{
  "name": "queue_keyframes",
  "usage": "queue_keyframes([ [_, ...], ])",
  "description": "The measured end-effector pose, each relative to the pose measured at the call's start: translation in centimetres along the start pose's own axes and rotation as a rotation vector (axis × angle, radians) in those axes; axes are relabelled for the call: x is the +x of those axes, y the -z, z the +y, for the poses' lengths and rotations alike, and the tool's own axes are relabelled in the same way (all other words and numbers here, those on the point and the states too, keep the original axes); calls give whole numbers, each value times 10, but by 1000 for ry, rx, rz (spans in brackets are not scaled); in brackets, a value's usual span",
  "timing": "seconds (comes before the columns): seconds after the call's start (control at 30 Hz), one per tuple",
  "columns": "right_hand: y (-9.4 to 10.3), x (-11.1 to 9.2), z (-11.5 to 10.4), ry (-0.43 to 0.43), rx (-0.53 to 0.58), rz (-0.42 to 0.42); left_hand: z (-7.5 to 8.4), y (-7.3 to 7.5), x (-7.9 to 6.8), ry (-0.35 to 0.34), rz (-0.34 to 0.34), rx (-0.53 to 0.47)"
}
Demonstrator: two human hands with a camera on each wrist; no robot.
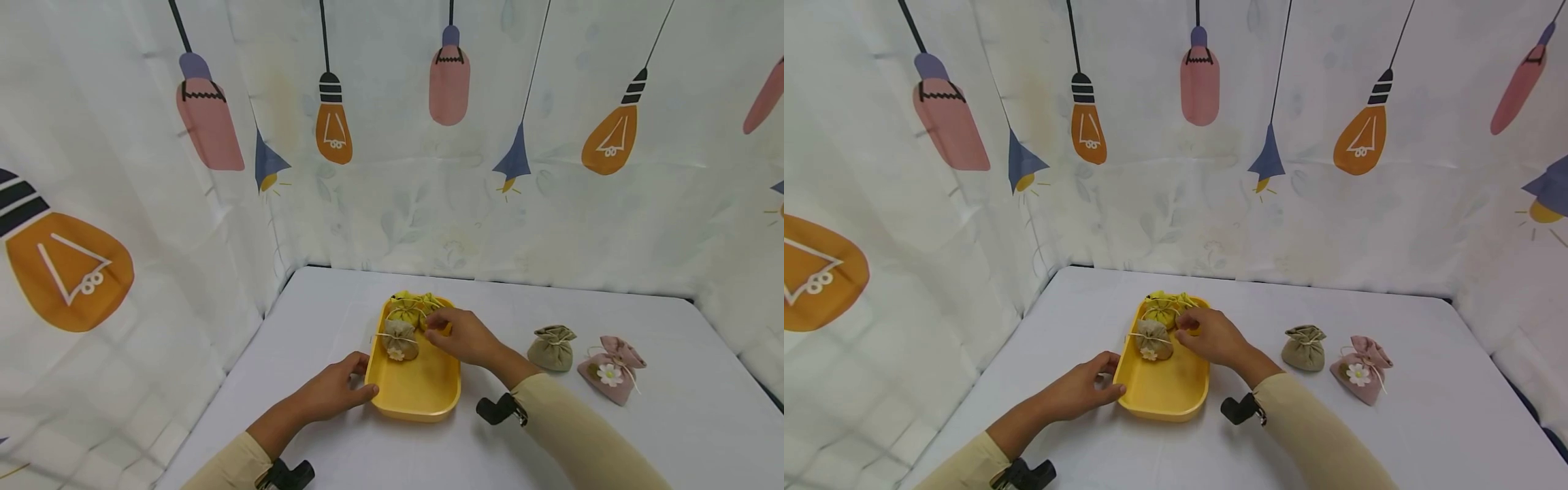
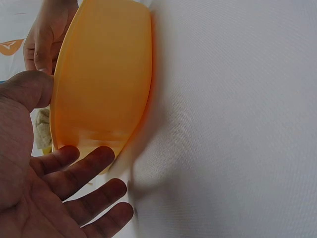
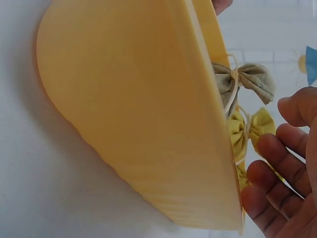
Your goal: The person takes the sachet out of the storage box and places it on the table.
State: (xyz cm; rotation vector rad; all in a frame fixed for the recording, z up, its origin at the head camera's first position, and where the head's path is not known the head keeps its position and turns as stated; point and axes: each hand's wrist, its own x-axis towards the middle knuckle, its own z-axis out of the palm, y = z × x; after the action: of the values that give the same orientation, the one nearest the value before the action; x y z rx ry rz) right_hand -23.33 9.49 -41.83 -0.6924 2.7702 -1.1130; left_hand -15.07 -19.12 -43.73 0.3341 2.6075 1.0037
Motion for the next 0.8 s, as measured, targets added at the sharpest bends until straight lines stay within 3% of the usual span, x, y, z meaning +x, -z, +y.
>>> queue_keyframes([
  [0.23,-5,3,-6,0,25,-22,-1,0,0,-4,1,1],
  [0.53,-10,6,-10,37,-12,-39,-1,0,0,-4,-10,-16],
  [0.8,-13,10,-15,19,-37,-44,0,0,0,-1,-10,-21],
])
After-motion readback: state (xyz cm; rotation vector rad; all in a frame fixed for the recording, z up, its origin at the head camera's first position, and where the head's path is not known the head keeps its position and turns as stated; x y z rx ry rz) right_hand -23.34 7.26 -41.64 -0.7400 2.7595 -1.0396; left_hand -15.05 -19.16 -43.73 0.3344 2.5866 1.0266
